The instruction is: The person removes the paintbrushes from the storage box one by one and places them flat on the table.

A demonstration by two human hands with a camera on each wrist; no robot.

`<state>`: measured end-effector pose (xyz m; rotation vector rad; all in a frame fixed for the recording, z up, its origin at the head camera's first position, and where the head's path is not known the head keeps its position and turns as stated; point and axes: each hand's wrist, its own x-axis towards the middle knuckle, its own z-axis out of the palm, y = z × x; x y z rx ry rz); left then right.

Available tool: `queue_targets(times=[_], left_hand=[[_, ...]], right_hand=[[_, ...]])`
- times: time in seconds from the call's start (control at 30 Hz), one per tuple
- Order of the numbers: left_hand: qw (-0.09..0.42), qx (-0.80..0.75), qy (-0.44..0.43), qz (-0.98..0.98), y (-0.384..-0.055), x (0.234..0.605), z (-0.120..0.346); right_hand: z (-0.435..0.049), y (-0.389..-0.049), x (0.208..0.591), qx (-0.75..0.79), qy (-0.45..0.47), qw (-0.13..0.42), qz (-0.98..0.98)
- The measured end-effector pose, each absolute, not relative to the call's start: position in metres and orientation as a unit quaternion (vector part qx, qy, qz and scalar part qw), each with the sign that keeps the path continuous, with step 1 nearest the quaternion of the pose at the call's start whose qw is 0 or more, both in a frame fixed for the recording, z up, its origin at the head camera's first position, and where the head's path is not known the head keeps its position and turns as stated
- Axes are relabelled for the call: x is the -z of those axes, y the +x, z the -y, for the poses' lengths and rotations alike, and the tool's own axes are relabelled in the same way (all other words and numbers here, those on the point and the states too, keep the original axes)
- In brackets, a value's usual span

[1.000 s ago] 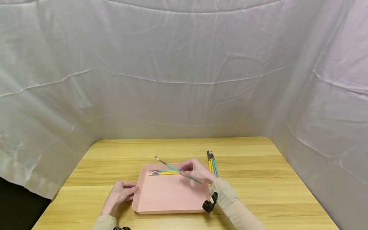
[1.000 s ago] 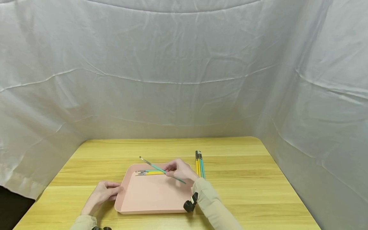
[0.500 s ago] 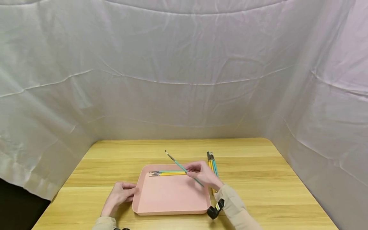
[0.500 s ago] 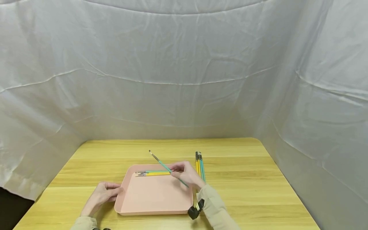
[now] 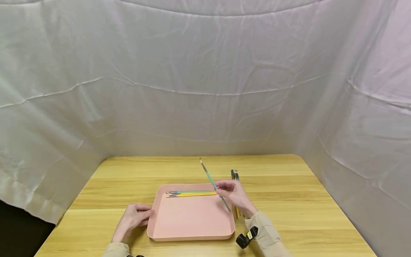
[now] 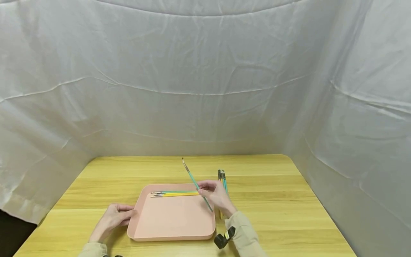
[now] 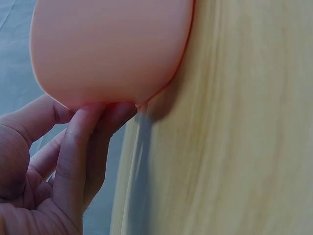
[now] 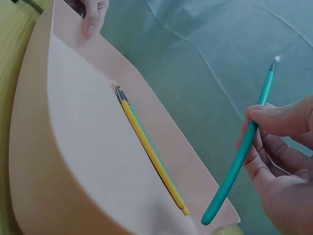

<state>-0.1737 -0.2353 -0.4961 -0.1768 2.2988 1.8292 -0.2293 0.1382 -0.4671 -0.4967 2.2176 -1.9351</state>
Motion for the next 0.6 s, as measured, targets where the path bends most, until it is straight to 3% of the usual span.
queue_targets(times=[0.33, 0.6], left_hand=[[0.099, -0.617, -0.061, -0.778, -0.173, 0.496, 0.235], [0.097, -0.616, -0.064, -0.779, -0.174, 0.496, 0.235]], right_hand=[[-0.152, -0.226, 0.474, 0.699, -0.177, 0.058, -0.69], [-0.17, -0.224, 0.47, 0.73, -0.111, 0.043, -0.673]])
